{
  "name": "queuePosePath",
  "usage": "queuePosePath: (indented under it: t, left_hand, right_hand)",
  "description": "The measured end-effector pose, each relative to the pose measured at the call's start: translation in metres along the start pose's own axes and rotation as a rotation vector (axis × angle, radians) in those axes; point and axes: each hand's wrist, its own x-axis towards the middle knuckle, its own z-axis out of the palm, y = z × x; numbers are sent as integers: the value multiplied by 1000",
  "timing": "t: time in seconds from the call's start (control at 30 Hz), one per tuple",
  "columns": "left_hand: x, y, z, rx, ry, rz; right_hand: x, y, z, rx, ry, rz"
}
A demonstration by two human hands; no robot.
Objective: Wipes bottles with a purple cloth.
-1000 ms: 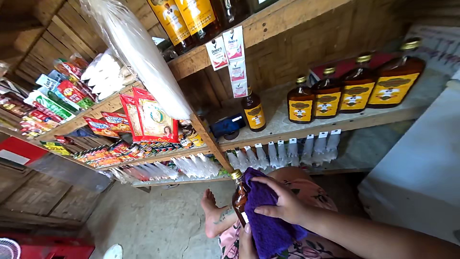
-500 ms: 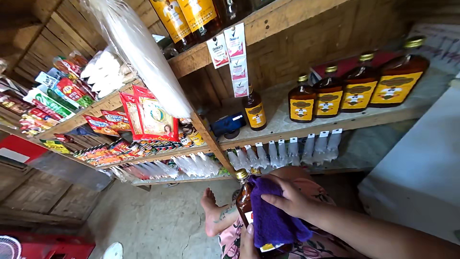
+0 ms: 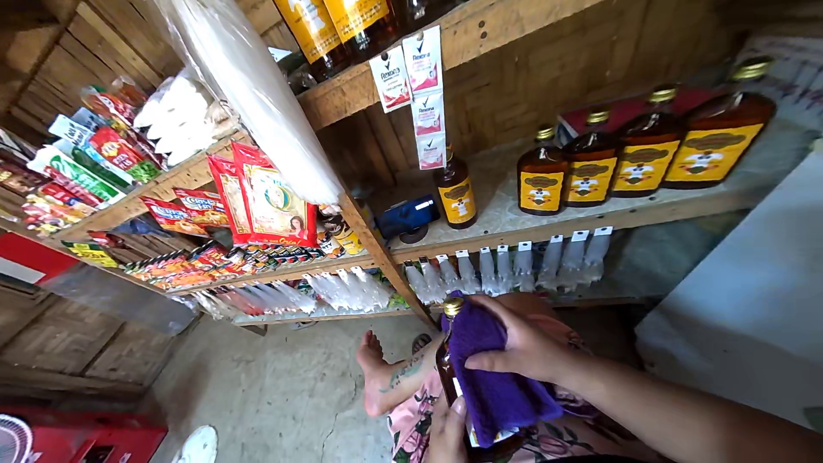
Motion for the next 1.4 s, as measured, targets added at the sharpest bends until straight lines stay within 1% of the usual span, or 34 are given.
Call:
queuePosePath:
  t: [0.1, 0.23, 0.3, 0.43, 0.53, 0.63, 0.73, 0.87, 0.93, 1.0, 1.1, 1.3, 1.4]
  left_hand:
    - [0, -1, -1, 10, -10, 6]
    - [-1, 2, 1, 43, -43, 11]
    - [-1, 4, 2, 39, -41, -4]
    - [0, 4, 3, 36, -38, 3]
    - [0, 3, 3, 58, -25, 11]
    - [0, 0, 1, 67, -46, 35]
    - [0, 4, 6, 30, -35, 13]
    - [0, 2, 2, 49, -49, 27]
    - [0, 1, 2, 87, -39, 32]
    - [0, 1, 2, 108, -32, 33]
    - [0, 1, 4, 126, -4, 24]
    - [0, 4, 5, 92, -42, 10]
    - [0, 4, 3, 62, -46, -9]
  right_hand:
    - [1, 1, -4, -53, -6, 31]
    - [2, -6, -6, -80, 108, -8]
    - [1, -7, -6, -71, 115, -31]
    - [0, -7, -7, 90, -18, 19]
    - [1, -4, -7, 84, -72, 55]
    - [2, 1, -6, 21, -12, 29]
    - [3, -3, -6, -57, 61, 32]
    - [1, -4, -4, 19, 41, 67]
    - [-1, -3, 0, -11, 25, 127]
    - [0, -1, 1, -12, 37, 148]
    - [1, 4, 2, -12, 70, 111]
    - [2, 3, -2, -56, 105, 58]
    - [2, -4, -4, -51, 108, 65]
